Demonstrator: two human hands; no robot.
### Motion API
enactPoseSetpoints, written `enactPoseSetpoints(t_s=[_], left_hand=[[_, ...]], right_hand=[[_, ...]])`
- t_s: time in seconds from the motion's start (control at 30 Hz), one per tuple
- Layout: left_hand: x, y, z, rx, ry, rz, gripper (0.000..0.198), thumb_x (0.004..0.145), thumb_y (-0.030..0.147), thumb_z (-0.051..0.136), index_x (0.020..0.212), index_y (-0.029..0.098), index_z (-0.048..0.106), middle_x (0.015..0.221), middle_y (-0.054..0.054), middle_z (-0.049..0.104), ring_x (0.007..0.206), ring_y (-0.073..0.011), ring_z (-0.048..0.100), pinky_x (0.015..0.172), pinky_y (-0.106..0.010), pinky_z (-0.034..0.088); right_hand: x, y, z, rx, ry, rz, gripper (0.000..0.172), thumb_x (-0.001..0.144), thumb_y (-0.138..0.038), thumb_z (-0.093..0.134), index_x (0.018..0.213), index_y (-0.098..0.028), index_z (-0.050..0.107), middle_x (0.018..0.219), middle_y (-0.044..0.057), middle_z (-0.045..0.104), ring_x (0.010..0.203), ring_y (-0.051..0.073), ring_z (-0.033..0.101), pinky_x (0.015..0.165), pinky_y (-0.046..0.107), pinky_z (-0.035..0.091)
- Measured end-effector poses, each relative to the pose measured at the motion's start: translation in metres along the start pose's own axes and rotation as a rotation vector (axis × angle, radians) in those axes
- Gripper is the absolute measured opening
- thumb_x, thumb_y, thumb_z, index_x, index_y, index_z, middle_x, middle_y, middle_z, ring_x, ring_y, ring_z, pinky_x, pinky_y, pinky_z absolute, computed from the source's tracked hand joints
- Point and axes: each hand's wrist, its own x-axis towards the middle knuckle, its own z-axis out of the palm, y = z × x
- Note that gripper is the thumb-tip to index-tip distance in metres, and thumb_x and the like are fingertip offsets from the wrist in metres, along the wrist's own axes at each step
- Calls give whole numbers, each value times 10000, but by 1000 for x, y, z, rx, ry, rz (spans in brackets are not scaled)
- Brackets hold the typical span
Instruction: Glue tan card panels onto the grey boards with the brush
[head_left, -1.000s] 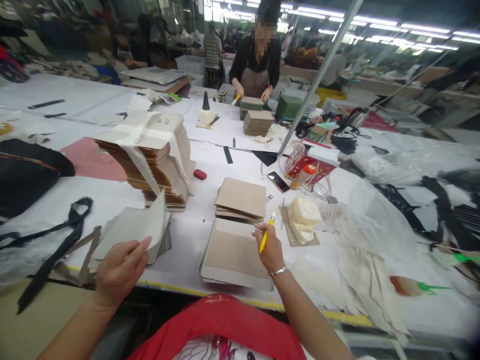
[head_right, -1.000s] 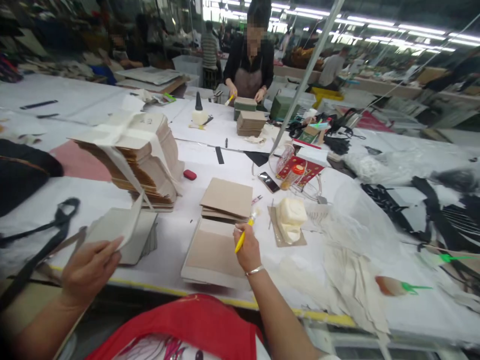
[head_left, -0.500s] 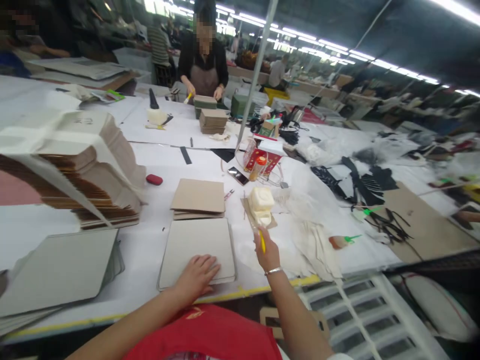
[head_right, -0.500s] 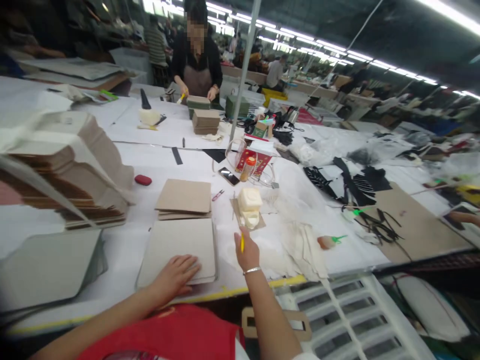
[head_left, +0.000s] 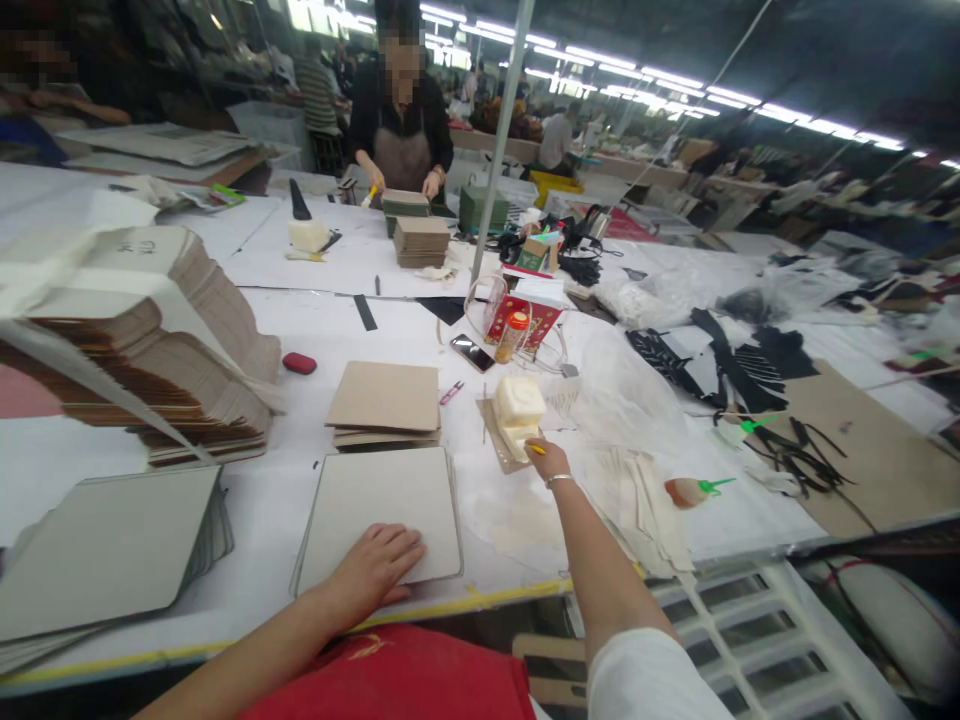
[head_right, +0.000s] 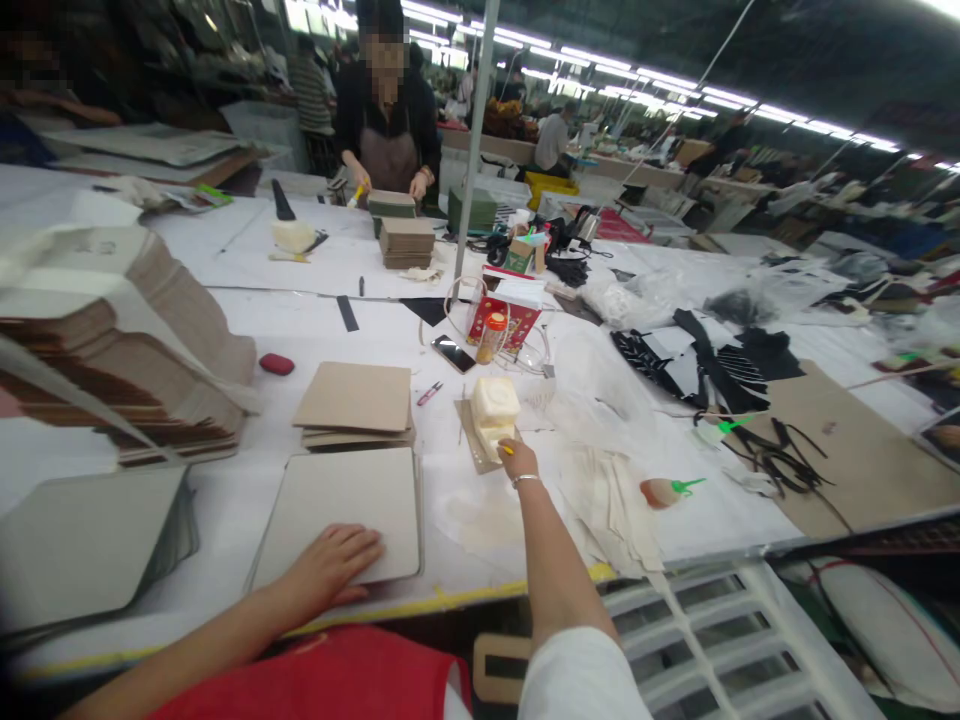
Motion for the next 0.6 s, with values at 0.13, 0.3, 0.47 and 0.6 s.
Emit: enactPoseSetpoints(t_s=[0.13, 0.3, 0.47, 0.6], left_hand=[[-1, -7, -12, -83, 86, 4, 520, 752, 498, 533, 1186, 215, 487, 1213, -104, 513, 1093, -237, 450, 923, -399, 361], [21, -49, -35, -27, 299, -99, 346, 843, 361, 430, 1128, 194, 533, 1115, -107, 560, 1043, -211, 489, 905, -383, 391], [66, -113, -65, 166, 340, -304, 374, 803, 265, 504, 1170, 194, 487, 1258, -109, 463, 1175, -257, 369, 981, -440, 276], [93, -143, -74, 188, 187, -443, 335, 794, 235, 514, 1123, 182, 492, 1148, -124, 512, 1078, -259, 429, 869, -411, 345]], right_hand=[[-21, 4, -5, -20, -82, -106, 230, 693, -371, 571, 775, -183, 674, 824, 70, 662, 779, 168, 587, 777, 294, 419], [-38, 9, -9, 210, -25, -47, 342, 637, -452, 600, 852, -193, 660, 851, 68, 662, 740, 190, 600, 713, 335, 469], [-33, -2, 7, 602, 230, 401, 305, 687, -454, 511, 768, -167, 572, 550, 21, 582, 449, 153, 545, 481, 314, 476], [-27, -48, 19, 853, 320, 444, 231, 680, -411, 517, 658, -183, 486, 456, -35, 478, 326, 95, 408, 356, 246, 370]])
